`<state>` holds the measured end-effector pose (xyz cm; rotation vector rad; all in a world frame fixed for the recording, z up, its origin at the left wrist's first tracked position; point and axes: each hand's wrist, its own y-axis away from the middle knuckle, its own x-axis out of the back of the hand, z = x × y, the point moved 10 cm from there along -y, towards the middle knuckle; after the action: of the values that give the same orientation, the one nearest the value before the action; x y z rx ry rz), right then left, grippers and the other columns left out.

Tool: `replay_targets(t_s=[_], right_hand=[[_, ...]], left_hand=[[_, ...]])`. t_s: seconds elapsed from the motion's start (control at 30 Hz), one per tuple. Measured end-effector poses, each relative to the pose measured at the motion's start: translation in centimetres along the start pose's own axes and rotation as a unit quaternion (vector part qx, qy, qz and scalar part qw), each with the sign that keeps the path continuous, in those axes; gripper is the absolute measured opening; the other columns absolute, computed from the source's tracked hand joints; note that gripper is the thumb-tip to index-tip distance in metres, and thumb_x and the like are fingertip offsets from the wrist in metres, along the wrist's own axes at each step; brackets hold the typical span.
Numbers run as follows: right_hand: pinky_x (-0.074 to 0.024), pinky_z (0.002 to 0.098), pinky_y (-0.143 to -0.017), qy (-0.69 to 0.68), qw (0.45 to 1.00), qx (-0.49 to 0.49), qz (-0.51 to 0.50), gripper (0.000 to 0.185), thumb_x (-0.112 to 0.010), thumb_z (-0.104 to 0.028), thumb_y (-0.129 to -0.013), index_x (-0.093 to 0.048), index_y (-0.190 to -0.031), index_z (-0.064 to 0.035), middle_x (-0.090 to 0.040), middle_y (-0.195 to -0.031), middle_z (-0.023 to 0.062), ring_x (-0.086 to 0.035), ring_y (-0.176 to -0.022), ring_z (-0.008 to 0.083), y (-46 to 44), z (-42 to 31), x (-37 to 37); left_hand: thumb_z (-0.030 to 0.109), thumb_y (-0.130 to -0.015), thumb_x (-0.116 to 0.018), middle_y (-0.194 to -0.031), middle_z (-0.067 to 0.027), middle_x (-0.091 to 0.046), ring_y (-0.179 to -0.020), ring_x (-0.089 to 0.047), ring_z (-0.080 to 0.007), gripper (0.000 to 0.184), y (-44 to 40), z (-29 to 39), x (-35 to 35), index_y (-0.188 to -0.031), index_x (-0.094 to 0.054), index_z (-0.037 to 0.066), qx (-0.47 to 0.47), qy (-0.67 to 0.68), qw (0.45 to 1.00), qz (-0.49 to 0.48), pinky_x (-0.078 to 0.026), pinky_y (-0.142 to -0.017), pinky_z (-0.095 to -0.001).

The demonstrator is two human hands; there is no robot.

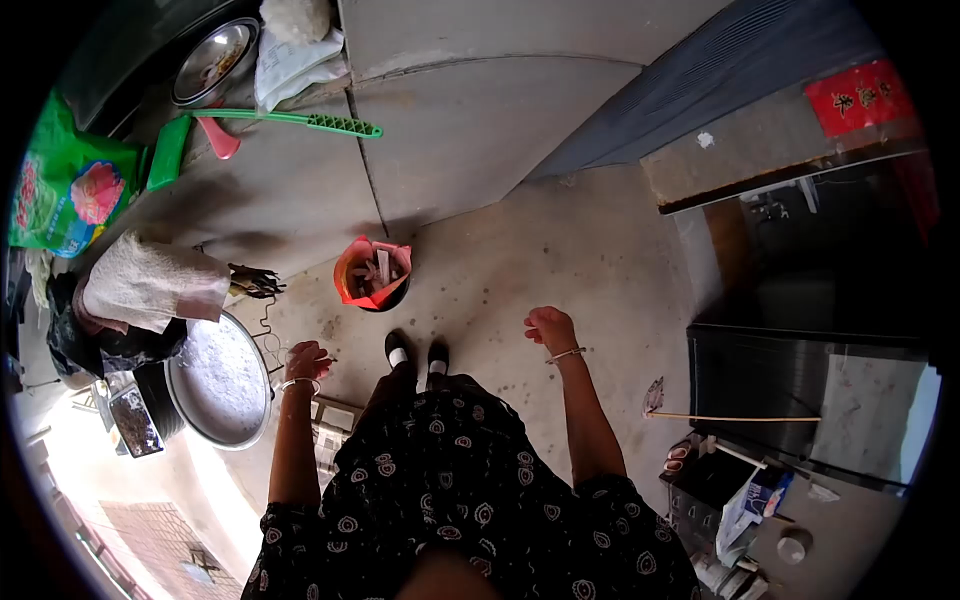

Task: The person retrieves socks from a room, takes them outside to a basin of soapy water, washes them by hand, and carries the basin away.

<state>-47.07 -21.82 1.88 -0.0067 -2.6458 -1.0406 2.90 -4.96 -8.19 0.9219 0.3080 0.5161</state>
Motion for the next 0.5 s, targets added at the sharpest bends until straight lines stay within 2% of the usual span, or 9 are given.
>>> replay_targets(t_s=[0.07,0.1,0.13,0.3,0.37,0.5], right_hand=[[-0.0443,0.0222,-0.048,-0.048,0.999,-0.008,0.009,0.017,-0.056,-0.018,-0.08,-0.059,-0.089,-0.003,-0.063,-0.078,0.0072,-0.062,-0.058,0.0146,0.4,1.3,-1.1],[-0.0443,0.0224,-0.048,-0.037,0.998,-0.01,0.051,0.017,-0.056,-0.017,-0.08,-0.059,-0.089,-0.0026,-0.063,-0.078,0.0074,-0.061,-0.058,0.0147,2.3,0.7,5.6],[-0.0444,0.0226,-0.048,-0.05,0.996,-0.012,0.071,0.017,-0.056,-0.017,-0.08,-0.059,-0.088,-0.0023,-0.063,-0.078,0.0075,-0.061,-0.057,0.0149,2.5,1.6,6.9],[-0.0447,0.0237,-0.047,-0.135,0.979,-0.06,0.138,0.017,-0.056,-0.015,-0.078,-0.059,-0.088,-0.0007,-0.064,-0.077,0.0085,-0.062,-0.057,0.0162,4.8,7.1,9.6],[-0.045,0.0241,-0.047,-0.163,0.969,-0.079,0.168,0.018,-0.056,-0.015,-0.078,-0.059,-0.088,-0.0003,-0.064,-0.077,0.0089,-0.062,-0.058,0.0169,6.2,9.3,11.5],[-0.0488,0.0261,-0.051,-0.18,0.959,-0.116,0.184,0.025,-0.057,-0.019,-0.078,-0.058,-0.095,-0.0004,-0.065,-0.086,0.0128,-0.064,-0.063,0.0196,5.7,14.8,15.4]], left_hand=[[0.015,-0.081,-0.054,-0.083,-0.0107,-0.06,-0.06,-0.06,-0.0208,0.027,-2.2,2.7,-0.5,-0.106,-0.05,0.005,-0.017,-0.029,0.999,-0.012,-0.049,-0.049,-0.0299],[0.015,-0.081,-0.053,-0.081,-0.0105,-0.06,-0.058,-0.06,-0.0204,0.026,-0.6,1.3,-6.8,-0.105,-0.051,0.005,0.002,-0.03,0.999,-0.037,-0.049,-0.048,-0.0297],[0.015,-0.081,-0.055,-0.08,-0.0112,-0.06,-0.058,-0.061,-0.0218,0.024,-1.4,1.8,-8.7,-0.103,-0.05,0.004,-0.003,-0.032,0.997,-0.065,-0.05,-0.047,-0.0307],[0.015,-0.079,-0.058,-0.076,-0.0109,-0.061,-0.056,-0.061,-0.0222,0.023,-3.0,4.2,-14.6,-0.099,-0.051,0.004,0.005,-0.109,0.985,-0.132,-0.05,-0.047,-0.0314],[0.016,-0.081,-0.057,-0.072,-0.0075,-0.06,-0.052,-0.06,-0.02,0.019,-2.0,5.2,-18.5,-0.098,-0.054,0.007,-0.007,-0.135,0.981,-0.136,-0.047,-0.044,-0.03],[0.013,-0.079,-0.056,-0.074,-0.0086,-0.062,-0.053,-0.06,-0.0183,0.019,-1.9,7.0,-26.4,-0.097,-0.056,0.005,-0.041,-0.211,0.963,-0.165,-0.048,-0.045,-0.0288]])
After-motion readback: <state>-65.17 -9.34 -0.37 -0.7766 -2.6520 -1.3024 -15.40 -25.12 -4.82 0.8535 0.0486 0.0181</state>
